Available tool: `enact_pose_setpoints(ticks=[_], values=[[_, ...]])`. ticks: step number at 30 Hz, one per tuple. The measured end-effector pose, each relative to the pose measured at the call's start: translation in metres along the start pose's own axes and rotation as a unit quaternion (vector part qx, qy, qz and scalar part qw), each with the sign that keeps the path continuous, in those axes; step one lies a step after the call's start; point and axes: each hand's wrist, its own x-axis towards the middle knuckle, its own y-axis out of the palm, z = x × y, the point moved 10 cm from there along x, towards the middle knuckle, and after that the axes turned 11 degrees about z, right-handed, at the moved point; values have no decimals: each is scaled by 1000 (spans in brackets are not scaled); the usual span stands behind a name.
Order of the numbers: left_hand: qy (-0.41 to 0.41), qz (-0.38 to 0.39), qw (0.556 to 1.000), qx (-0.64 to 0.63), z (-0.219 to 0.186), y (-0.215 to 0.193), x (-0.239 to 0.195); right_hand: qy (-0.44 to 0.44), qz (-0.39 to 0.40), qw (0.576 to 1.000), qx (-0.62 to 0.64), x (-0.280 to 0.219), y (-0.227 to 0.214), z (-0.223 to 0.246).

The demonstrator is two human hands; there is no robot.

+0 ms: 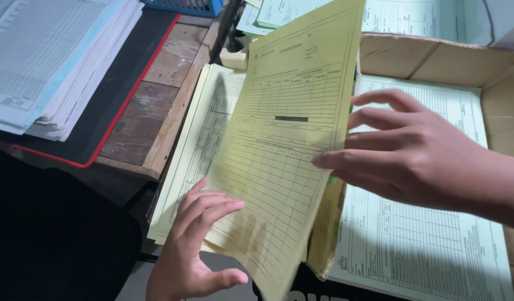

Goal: The person is sorting through various stacks of colored paper forms (yellow, green, white, pink) and placing them into a cardboard box, occasionally flipping pages to check details.

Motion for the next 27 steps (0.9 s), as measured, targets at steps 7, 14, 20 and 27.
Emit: enact_pose_setpoints(ticks=[7, 14, 20, 27], values=[[27, 12, 995, 95, -13, 7, 12, 75, -20, 991, -108, -68, -16, -16], [164, -47, 969, 177, -69, 8, 26, 192, -30, 966, -173, -129, -27, -15], [255, -21, 954, 157, -135, 20, 53, 252, -26, 955, -151, -179, -30, -11], [380, 21, 916, 128, -170, 52, 71, 211, -5, 968, -133, -205, -39, 41]])
